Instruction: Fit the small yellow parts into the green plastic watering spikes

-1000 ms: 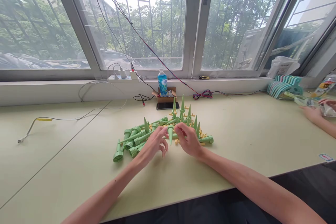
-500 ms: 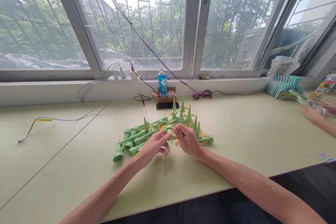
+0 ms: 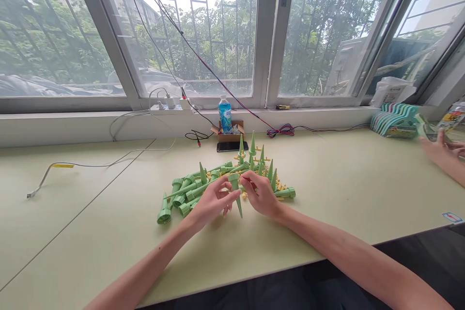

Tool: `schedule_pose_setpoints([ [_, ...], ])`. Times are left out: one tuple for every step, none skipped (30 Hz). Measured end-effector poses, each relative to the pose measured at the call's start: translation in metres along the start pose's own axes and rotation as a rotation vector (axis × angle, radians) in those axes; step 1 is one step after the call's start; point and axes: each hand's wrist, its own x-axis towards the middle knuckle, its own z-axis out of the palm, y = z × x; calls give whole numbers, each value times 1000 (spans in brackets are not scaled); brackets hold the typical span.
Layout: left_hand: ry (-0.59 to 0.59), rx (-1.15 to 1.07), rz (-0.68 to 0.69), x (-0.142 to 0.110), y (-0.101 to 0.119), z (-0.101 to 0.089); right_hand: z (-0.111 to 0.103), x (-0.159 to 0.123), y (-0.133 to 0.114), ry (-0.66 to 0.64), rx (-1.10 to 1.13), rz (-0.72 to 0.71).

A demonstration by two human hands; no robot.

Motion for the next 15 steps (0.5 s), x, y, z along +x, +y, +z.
schedule_pose_setpoints([
  [9, 13, 16, 1, -2, 0, 0, 0, 0, 2, 3, -1],
  [18, 27, 33, 1, -4, -1, 0, 0, 0, 3, 6, -1],
  [24, 44, 47, 2, -6, -1, 0, 0, 0, 4, 8, 0],
  [31, 63, 60, 2, -7, -1, 0, 0, -1, 4, 12, 1],
  [38, 81, 70, 2, -8, -1, 0, 0, -1, 4, 15, 4],
  [47, 97, 78, 2, -9, -1, 0, 0, -1, 5, 17, 7],
  [58, 109, 83, 2, -8, -1, 0, 0, -1, 7, 18, 10],
  [67, 117, 88, 2, -8, -1, 0, 0, -1, 10, 19, 13],
  [77, 119, 94, 2, -7, 0, 0, 0, -1, 12, 21, 17],
  [86, 117, 101, 1, -7, 0, 0, 0, -1, 15, 23, 22],
  [95, 116, 108, 1, -6, 0, 0, 0, -1, 15, 27, 27],
  [104, 118, 117, 1, -5, 1, 1, 0, -2, 14, 31, 31],
  [115, 124, 128, 0, -5, 1, 1, 0, -2, 14, 35, 36],
  [127, 136, 142, 0, -5, 1, 1, 0, -2, 14, 37, 42],
  [139, 156, 157, 0, -6, 1, 1, 0, -3, 14, 38, 49],
])
